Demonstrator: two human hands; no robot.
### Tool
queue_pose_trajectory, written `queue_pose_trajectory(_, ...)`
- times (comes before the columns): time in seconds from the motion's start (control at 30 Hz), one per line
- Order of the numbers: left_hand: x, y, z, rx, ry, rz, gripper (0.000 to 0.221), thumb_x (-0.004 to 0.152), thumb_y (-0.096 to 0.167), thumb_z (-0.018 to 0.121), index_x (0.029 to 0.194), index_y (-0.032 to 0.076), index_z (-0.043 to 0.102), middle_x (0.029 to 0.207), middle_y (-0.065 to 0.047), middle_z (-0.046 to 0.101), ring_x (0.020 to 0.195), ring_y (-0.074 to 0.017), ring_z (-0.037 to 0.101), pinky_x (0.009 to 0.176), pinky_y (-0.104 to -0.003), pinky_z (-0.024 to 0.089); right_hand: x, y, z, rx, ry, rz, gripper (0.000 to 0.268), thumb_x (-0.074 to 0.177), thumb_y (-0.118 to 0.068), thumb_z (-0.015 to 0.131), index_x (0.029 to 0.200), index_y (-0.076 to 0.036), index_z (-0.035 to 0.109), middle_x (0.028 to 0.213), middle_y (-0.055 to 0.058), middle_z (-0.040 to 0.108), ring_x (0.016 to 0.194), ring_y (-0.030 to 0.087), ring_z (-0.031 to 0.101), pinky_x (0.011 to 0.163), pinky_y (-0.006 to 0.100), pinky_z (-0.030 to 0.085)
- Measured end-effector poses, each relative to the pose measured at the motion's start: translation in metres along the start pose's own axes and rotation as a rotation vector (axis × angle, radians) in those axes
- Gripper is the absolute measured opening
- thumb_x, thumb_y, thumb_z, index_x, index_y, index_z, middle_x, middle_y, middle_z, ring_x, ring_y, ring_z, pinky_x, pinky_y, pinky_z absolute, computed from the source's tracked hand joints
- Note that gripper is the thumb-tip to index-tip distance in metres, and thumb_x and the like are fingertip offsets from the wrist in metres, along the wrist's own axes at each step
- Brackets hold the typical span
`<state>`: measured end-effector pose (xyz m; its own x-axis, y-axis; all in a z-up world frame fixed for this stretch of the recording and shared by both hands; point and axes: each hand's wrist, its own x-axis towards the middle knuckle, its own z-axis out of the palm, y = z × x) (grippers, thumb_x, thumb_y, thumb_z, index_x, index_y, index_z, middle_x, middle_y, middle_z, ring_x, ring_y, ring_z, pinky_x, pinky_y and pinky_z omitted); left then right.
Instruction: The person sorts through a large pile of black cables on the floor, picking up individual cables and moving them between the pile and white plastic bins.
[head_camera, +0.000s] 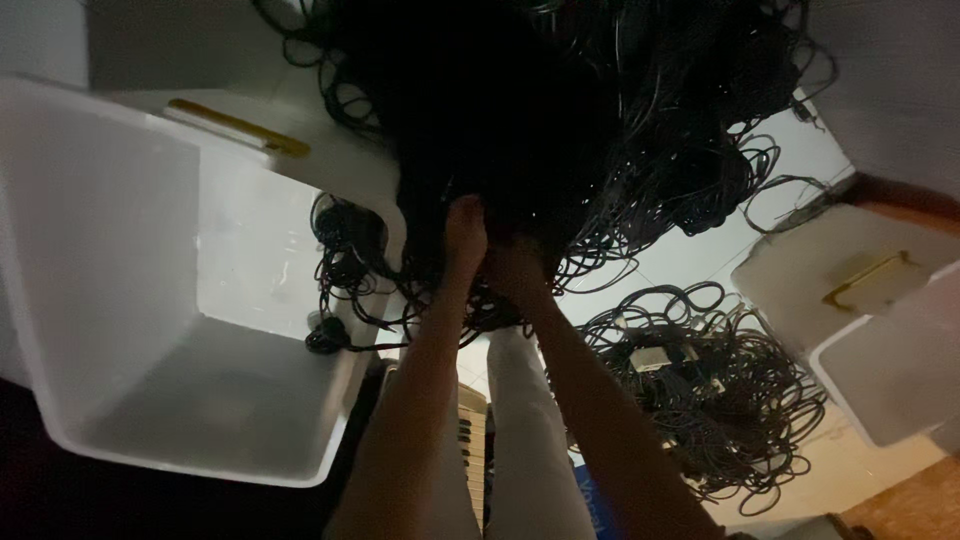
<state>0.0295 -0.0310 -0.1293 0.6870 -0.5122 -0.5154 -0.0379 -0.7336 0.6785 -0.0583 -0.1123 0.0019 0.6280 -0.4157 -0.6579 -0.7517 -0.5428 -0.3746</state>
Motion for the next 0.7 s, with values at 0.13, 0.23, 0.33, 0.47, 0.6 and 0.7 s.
queue_pose_trajectory(0.13,0.021,-0.048,0.019,0.089,0.039,-0.138,0.049,0.096,0.036,0.066,0.119,-0.006,0.055,0.093,-0.010,0.058,0.071,-0.0212,0.057,0.064,-0.040,0.050,-0.012,0.001,0.000,-0.028,-0.004,0.011,0.026,0.084,-0.026,0.069,0.100,-0.006,0.074,0.098,0.021,0.070,0.103,0.041,0.061,0.090,0.056,0.044)
queue_pose_trajectory(0.23,0.026,-0.077,0.018,0.125,0.031,-0.190,0.048,0.098,0.037,0.065,0.117,-0.006,0.057,0.090,-0.009,0.059,0.067,-0.0196,0.058,0.061,-0.040,0.050,-0.022,-0.003,0.003,-0.015,0.032,0.003,0.025,0.083,-0.026,0.070,0.098,-0.005,0.075,0.096,0.022,0.070,0.103,0.042,0.060,0.090,0.057,0.042)
queue_pose_trajectory(0.33,0.025,-0.085,0.012,-0.029,-0.079,-0.302,0.044,0.097,0.030,0.069,0.115,-0.009,0.057,0.082,-0.005,0.055,0.062,-0.0180,0.055,0.057,-0.041,0.049,-0.031,-0.006,0.002,0.007,0.054,0.021,0.024,0.086,-0.026,0.068,0.098,-0.006,0.075,0.096,0.021,0.070,0.101,0.042,0.059,0.090,0.058,0.041)
queue_pose_trajectory(0.47,0.015,-0.067,-0.007,-0.092,-0.219,-0.314,0.059,0.118,0.040,0.052,0.092,-0.013,0.061,0.082,-0.032,0.054,0.068,-0.0392,0.044,0.072,-0.048,0.043,-0.037,-0.003,0.000,0.042,0.100,0.003,0.024,0.089,-0.026,0.065,0.096,-0.006,0.075,0.094,0.021,0.070,0.098,0.044,0.059,0.091,0.059,0.041)
queue_pose_trajectory(0.6,-0.014,-0.019,-0.030,-0.066,0.002,-0.063,0.039,0.113,0.032,0.050,0.108,-0.005,0.060,0.098,-0.028,0.060,0.083,-0.0391,0.057,0.077,-0.048,0.047,-0.036,-0.003,0.003,0.083,0.193,0.055,0.023,0.087,-0.026,0.066,0.088,-0.005,0.075,0.091,0.022,0.070,0.098,0.046,0.061,0.089,0.060,0.042)
queue_pose_trajectory(0.7,-0.032,0.004,-0.044,0.042,0.160,0.133,0.035,0.112,0.028,0.050,0.114,-0.005,0.058,0.103,-0.026,0.062,0.090,-0.0418,0.058,0.080,-0.048,0.047,-0.028,0.003,0.007,0.039,0.104,0.063,0.027,0.084,-0.029,0.069,0.088,-0.003,0.074,0.093,0.023,0.070,0.097,0.046,0.064,0.090,0.060,0.044)
